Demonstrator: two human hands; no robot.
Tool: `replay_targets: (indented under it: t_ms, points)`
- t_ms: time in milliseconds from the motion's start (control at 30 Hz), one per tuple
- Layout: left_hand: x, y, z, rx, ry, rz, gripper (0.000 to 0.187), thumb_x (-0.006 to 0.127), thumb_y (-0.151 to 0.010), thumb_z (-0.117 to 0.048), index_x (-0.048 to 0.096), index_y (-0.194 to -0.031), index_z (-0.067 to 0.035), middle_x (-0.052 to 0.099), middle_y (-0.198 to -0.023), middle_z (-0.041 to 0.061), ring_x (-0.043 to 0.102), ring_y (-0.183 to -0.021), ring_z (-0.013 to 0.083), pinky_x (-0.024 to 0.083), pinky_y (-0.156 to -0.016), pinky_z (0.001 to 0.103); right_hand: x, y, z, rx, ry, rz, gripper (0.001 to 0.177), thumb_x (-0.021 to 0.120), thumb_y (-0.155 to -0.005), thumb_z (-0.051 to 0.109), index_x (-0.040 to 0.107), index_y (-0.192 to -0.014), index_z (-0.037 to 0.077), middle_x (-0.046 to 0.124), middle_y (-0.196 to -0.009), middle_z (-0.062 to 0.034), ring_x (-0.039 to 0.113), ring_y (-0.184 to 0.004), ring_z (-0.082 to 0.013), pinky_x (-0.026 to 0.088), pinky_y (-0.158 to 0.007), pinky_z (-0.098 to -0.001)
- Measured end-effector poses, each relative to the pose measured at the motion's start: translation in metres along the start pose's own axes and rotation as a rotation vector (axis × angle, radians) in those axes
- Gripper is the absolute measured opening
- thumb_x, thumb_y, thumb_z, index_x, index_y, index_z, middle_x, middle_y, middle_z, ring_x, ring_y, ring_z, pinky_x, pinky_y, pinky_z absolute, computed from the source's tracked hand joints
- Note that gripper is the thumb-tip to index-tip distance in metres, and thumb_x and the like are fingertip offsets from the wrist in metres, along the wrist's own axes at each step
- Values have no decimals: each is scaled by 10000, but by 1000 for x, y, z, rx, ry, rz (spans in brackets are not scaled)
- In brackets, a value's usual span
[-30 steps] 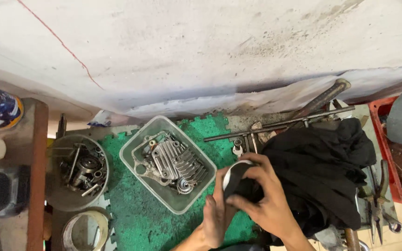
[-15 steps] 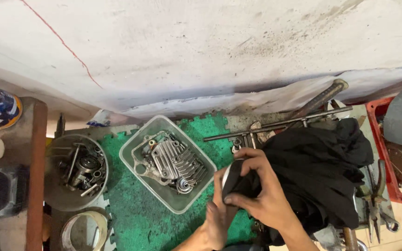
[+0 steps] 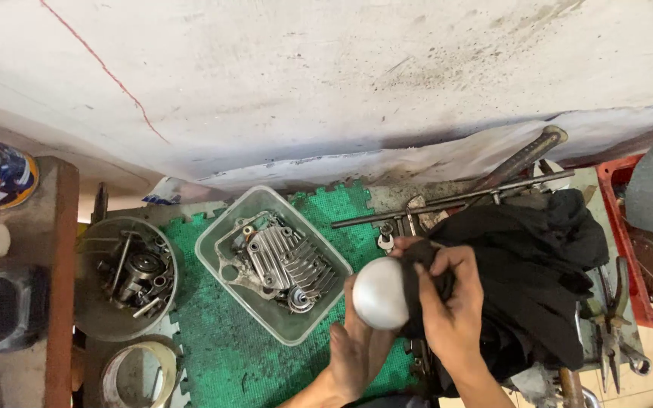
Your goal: The person cleans a cylindrical metal engine part using a black cloth. They wipe the part thoroughly, rotating it to clean all sides, and place it into a plastic container with other parts. The person also handles a wrench and other tools on the workbench.
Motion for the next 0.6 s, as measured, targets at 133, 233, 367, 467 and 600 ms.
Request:
replay_targets:
  t_ms: [133, 233, 367, 467, 600]
  points:
    - [-1, -3, -11, -110, 220, -136, 1013, 277, -917, -816, 134, -1620, -101, 305, -1648, 152, 309, -1528, 301, 239, -1271, 497, 4, 0, 20, -123, 139, 287, 353, 668, -839, -70, 445, -1075, 68, 558, -1445, -243, 590, -1321, -320, 416, -1162, -456]
    - [-7, -2, -2, -276, 178, -230, 918, 242, -972, -746, 249, -1595, -72, 384, -1591, 155, 368, -1494, 298, 278, -1256, 471, 15, 3, 28, -274, 421, 357, 589, 873, -663, 79, 448, -1072, 62, 464, -1410, -259, 514, -1297, -347, 370, -1128, -481]
    - [-1, -2, -14, -139, 368, -126, 874, 226, -993, -736, 275, -1601, -109, 418, -1565, 146, 406, -1456, 287, 283, -1234, 456, 10, 4, 22, -190, 321, 306, 525, 880, -717, 77, 457, -1027, 87, 540, -1407, -234, 557, -1302, -332, 433, -1107, -450]
    - [6, -9, -30, -136, 320, -79, 888, 244, -992, -738, 304, -1594, -88, 444, -1568, 117, 409, -1462, 250, 290, -1233, 429, -10, 2, 17, -154, 161, 341, 417, 800, -823, -3, 441, -1012, 91, 617, -1411, -244, 589, -1360, -366, 428, -1179, -467]
    - [5, -12, -25, -247, 285, -159, 848, 300, -1014, -695, 344, -1580, -65, 461, -1562, 87, 416, -1441, 223, 313, -1204, 401, -9, -1, 7, -62, 56, 163, 266, 680, -944, 23, 438, -1032, 91, 722, -1277, -205, 681, -1270, -342, 487, -1168, -432]
Point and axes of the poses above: each hand's wrist, its own y-axis away from the middle knuckle, its own x-axis out of the palm, z = x × y, the point moved 2 cm from there along -y, towards the middle knuckle
